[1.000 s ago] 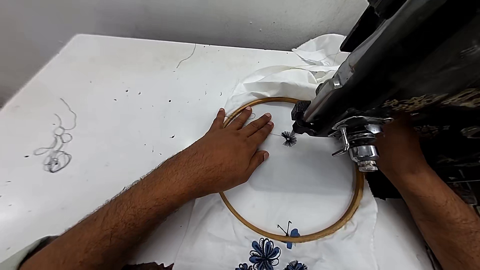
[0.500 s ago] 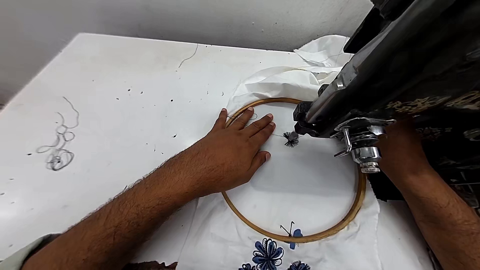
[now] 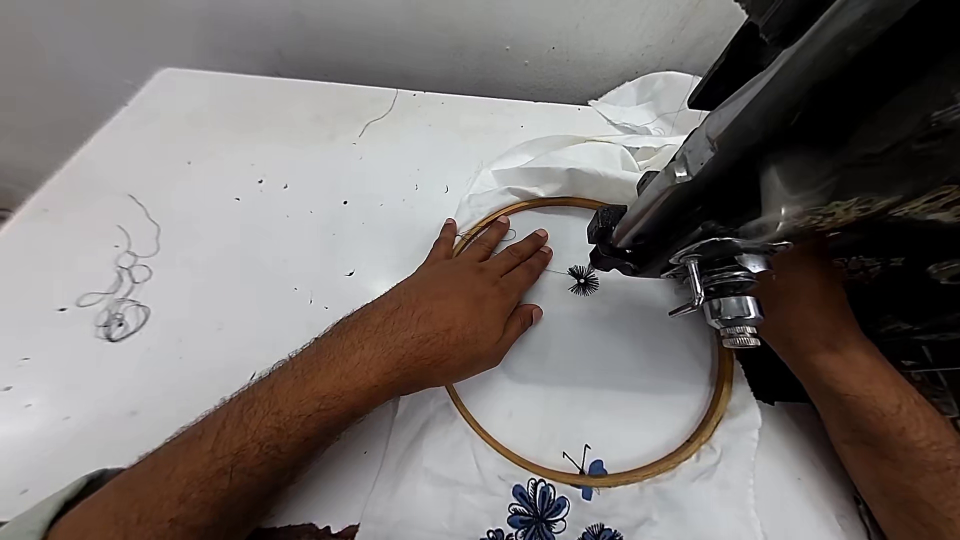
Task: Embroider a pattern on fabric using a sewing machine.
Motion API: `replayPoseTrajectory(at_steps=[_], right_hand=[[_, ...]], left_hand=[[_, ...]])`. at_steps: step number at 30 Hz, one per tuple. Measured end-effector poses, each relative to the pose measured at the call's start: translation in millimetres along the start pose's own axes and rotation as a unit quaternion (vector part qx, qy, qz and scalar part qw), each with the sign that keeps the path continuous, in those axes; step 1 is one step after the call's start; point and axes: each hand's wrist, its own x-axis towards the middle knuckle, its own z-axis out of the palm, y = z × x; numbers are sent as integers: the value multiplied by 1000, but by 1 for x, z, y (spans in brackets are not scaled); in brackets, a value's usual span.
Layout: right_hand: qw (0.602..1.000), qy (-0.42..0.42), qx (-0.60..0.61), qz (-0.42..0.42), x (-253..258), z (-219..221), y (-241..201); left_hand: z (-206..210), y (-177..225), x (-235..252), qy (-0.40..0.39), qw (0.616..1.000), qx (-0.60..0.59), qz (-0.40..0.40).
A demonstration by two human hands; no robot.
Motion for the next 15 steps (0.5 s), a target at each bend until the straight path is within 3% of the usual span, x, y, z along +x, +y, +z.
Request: replayPoseTrajectory(at_steps=[7, 15], right_hand=[[1000, 3, -8, 13, 4, -1, 6], [1000, -1, 0, 11, 0, -1, -1]], left_hand=[[10, 0, 11, 24, 1000, -7, 8], [2, -2, 2, -5, 1000, 0, 1]])
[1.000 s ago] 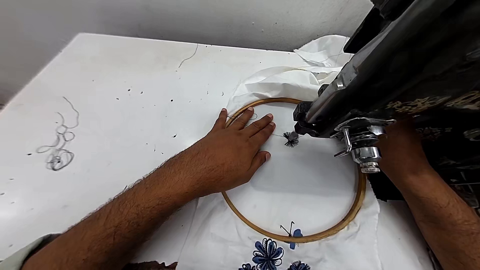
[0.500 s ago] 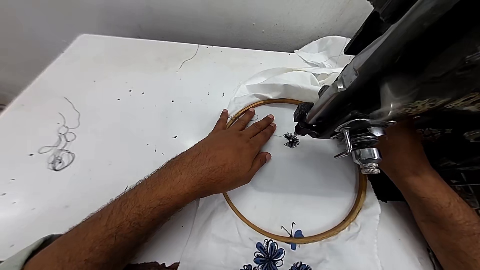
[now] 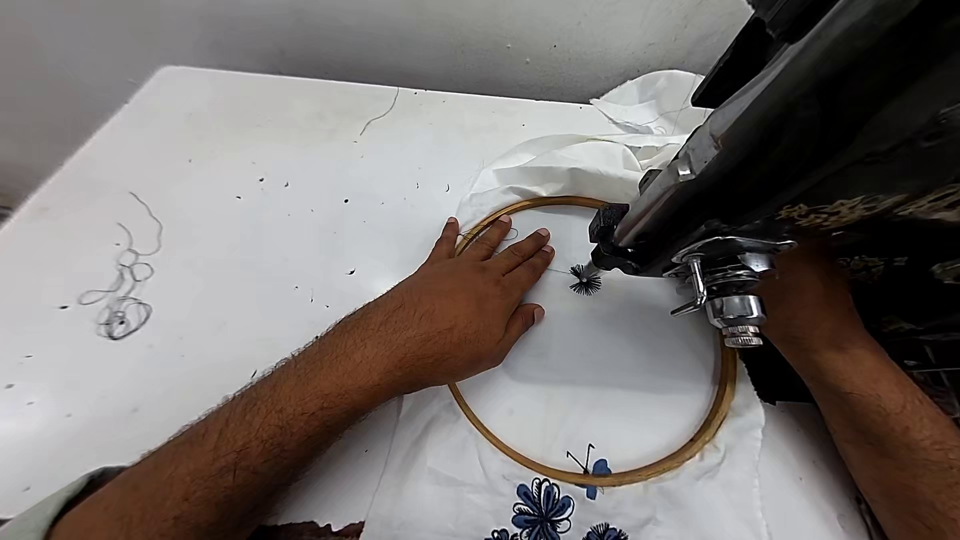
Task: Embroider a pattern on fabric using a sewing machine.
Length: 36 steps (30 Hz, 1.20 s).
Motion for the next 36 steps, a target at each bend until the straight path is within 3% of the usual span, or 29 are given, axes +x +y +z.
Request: replayPoseTrajectory(at_steps=[5, 12, 21, 28, 36], right_hand=[[1000, -1, -15, 13, 5, -2, 7], [1000, -6, -6, 12, -2, 0, -4], [1000, -4, -22, 15, 3, -2, 7], [1000, -6, -10, 9, 0, 1, 2], [1000, 0, -23, 11, 4, -3, 6]], left_hand=[[7, 3, 9, 29, 999, -9, 11], [-5, 1, -3, -3, 1000, -3, 2], [3, 6, 4, 30, 999, -10, 15], [-3, 1, -3, -8, 1000, -2, 3], [5, 4, 6, 20, 1000, -6, 17]])
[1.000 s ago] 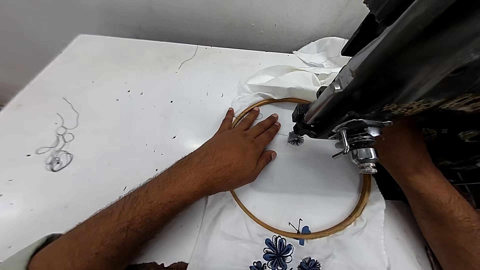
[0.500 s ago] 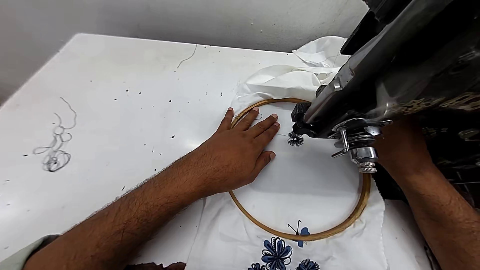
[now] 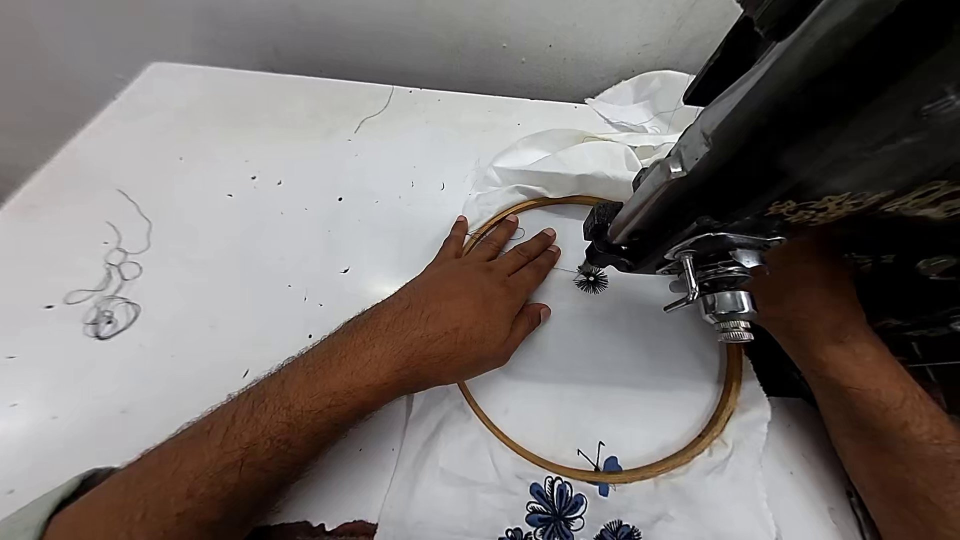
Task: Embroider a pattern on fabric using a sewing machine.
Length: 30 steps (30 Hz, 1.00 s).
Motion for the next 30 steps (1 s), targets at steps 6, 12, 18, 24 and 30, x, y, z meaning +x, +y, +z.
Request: replayPoseTrajectory(at_steps=[6, 12, 18, 24, 30], right_hand=[[1000, 1, 21, -15, -4, 3, -7], [1000, -14, -17, 3, 1, -3, -1], [1000, 7, 14, -8, -4, 5, -6], [999, 11, 16, -38, -1, 5, 1], [1000, -7, 25, -1, -4, 3, -7]], left_hand=[[-8, -5, -8, -26, 1000, 8, -12], [-2, 5, -3, 11, 1000, -4, -3], [-8, -4, -6, -23, 1000, 1, -9], [-6, -2, -5, -18, 1000, 8, -15], [-9, -2, -7, -18, 1000, 5, -10]])
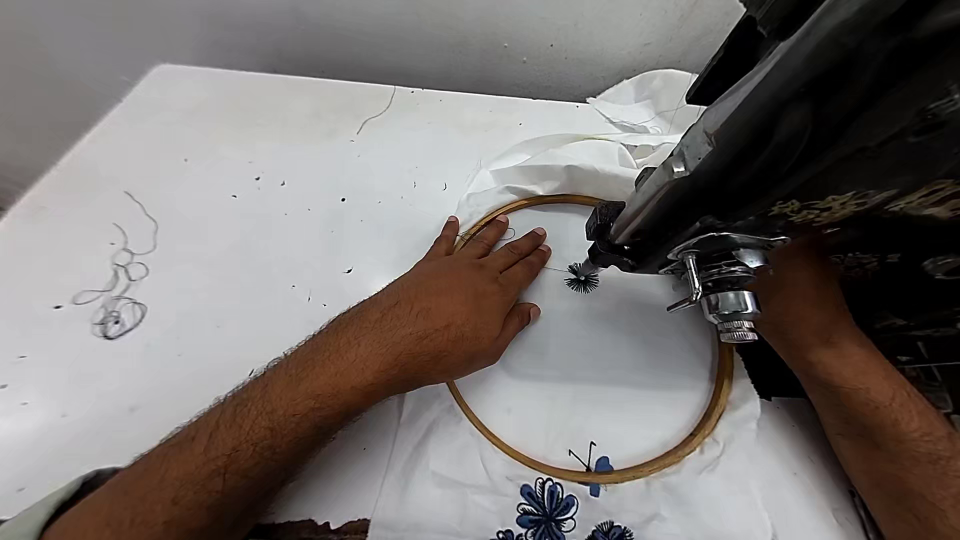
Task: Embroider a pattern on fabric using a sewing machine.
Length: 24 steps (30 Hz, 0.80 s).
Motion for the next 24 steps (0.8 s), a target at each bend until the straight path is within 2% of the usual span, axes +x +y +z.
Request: replayPoseTrajectory(at_steps=[3, 6, 8, 11, 14, 16, 17, 21, 22, 23, 24], right_hand=[[1000, -5, 17, -6, 0, 1, 0], [1000, -9, 22, -13, 1, 3, 4], [1000, -16, 13, -9, 2, 4, 6], [1000, -11, 0, -25, 2, 5, 6], [999, -4, -4, -33, 2, 6, 3], [999, -2, -3, -33, 2, 7, 5], [999, -1, 1, -32, 3, 8, 6], [1000, -15, -7, -14, 3, 7, 1], [1000, -19, -16, -14, 4, 7, 1], [999, -18, -24, -19, 3, 7, 2], [999, -14, -30, -28, 3, 7, 2]], left_hand=[[0, -10, 4, 30, 999, -17, 20], [7, -15, 16, 168, 984, -52, 15], [9, -13, 22, 207, 978, -30, 16], [10, -14, 25, 190, 980, 34, 49], [6, -26, 23, 170, 979, -92, 62], [3, -31, 21, 191, 953, -226, 69], [2, -31, 20, 208, 927, -303, 73], [3, -10, 28, 220, 772, -589, 91], [5, -6, 30, 211, 754, -615, 94], [8, -4, 32, 207, 757, -614, 90], [11, -2, 34, 211, 779, -585, 75]])
